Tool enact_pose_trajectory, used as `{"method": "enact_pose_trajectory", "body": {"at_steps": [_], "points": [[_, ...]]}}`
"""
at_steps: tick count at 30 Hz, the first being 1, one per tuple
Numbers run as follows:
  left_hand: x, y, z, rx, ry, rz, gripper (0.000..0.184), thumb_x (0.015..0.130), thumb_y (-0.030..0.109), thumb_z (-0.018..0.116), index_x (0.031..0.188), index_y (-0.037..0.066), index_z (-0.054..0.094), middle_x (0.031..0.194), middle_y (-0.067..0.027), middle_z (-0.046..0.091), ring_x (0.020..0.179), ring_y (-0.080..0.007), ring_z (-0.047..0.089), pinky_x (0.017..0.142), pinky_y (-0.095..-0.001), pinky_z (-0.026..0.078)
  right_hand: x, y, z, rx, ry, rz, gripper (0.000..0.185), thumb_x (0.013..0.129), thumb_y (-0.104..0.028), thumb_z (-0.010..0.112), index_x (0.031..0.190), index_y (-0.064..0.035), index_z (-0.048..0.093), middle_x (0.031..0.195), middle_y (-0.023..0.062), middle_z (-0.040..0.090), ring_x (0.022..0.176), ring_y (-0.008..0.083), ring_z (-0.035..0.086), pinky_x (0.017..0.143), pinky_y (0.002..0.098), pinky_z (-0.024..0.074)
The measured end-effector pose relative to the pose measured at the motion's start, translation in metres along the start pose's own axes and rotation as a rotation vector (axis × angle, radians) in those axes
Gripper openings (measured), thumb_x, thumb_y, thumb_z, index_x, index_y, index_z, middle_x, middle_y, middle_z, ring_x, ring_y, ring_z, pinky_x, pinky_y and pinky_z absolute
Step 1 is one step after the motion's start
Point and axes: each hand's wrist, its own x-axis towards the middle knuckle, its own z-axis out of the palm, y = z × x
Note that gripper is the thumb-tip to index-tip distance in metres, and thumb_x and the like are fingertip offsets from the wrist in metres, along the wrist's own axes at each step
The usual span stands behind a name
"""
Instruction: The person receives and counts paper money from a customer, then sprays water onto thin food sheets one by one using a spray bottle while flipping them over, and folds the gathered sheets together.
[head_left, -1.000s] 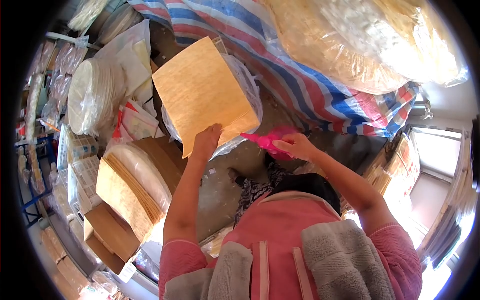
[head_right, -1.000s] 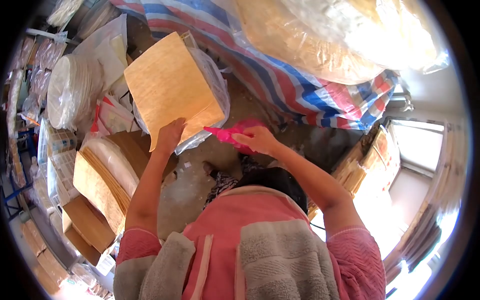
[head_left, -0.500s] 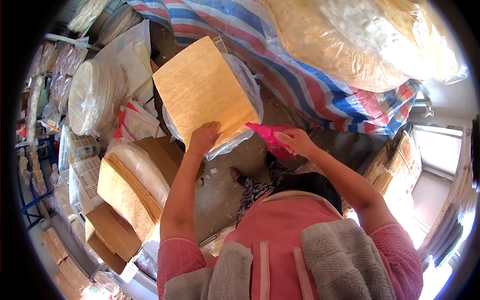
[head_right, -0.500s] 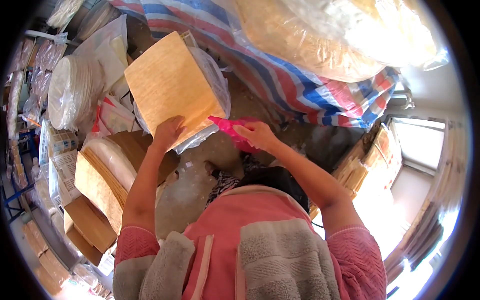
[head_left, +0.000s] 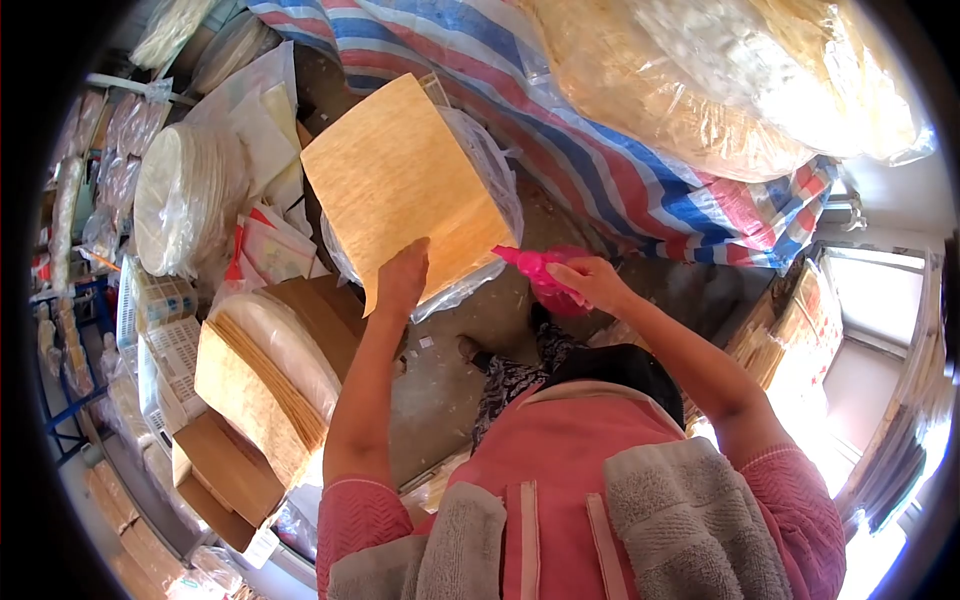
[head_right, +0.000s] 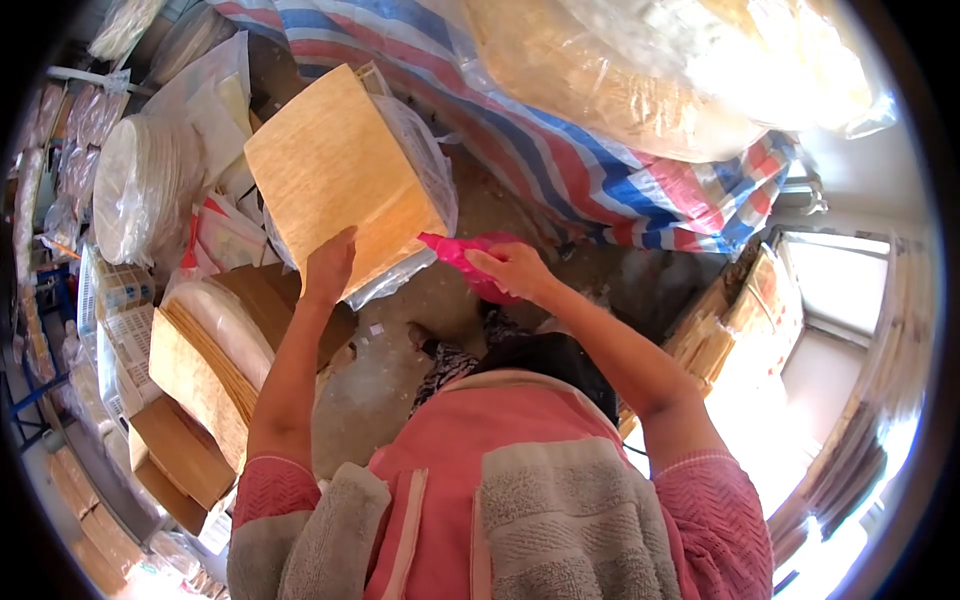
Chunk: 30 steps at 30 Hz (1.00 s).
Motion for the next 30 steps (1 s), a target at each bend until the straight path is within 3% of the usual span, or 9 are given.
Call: {"method": "enact_pose_trajectory", "body": {"at_steps": [7,10,16,22,30], "points": [[0.005,0.026,0.001,0.124,0.072,0.232,0.043,0.078,0.017,0.057,0.116,0.000,0.044,0.115,-0.0167,0.053,0.105,-0.0321,0.052,0.077,-0.0376,0.048,0.004,0.003,0.004,0.006,0.002,-0.035,0.048,0.079,-0.051,0.057,0.065,-0.0053,0.059,0.050,0.0020,0.050,0.044,0.0103,0.049,0.042,0.0249,0.0375],[0.002,0.024,0.019,0.272,0.029,0.209,0.044,0.079,0.016,0.055,0.117,-0.003,0.043,0.117,-0.0186,0.052,0.104,-0.0344,0.052,0.078,-0.0373,0.048,0.004,0.001,0.004,0.049,-0.004,-0.021,0.048,0.079,-0.051,0.056,0.067,-0.0048,0.061,0.051,0.0026,0.051,0.045,0.0110,0.050,0.043,0.0255,0.0380],[-0.003,0.021,0.020,0.072,0.020,0.096,0.036,0.082,0.009,0.049,0.116,0.000,0.043,0.113,-0.0198,0.053,0.099,-0.0335,0.055,0.078,-0.0375,0.048,0.019,0.005,0.012,0.030,-0.003,-0.015,0.050,0.079,-0.054,0.054,0.074,-0.0055,0.064,0.055,0.0057,0.055,0.050,0.0153,0.054,0.048,0.0294,0.0411],[-0.004,0.019,0.017,0.107,-0.025,0.099,0.039,0.080,0.004,0.048,0.118,-0.001,0.042,0.118,-0.0197,0.051,0.107,-0.0316,0.052,0.082,-0.0365,0.048,0.030,0.011,0.017,-0.079,0.043,-0.051,0.052,0.078,-0.056,0.050,0.077,-0.0070,0.066,0.065,0.0117,0.061,0.062,0.0241,0.060,0.059,0.0354,0.0433],[-0.007,0.027,0.009,0.124,-0.013,0.006,0.041,0.082,0.004,0.048,0.122,0.000,0.039,0.119,-0.0192,0.051,0.106,-0.0317,0.053,0.085,-0.0367,0.046,0.032,0.015,0.009,-0.113,0.012,-0.047,0.053,0.078,-0.058,0.048,0.080,-0.0078,0.066,0.075,0.0129,0.063,0.074,0.0269,0.060,0.067,0.0372,0.0429]]}}
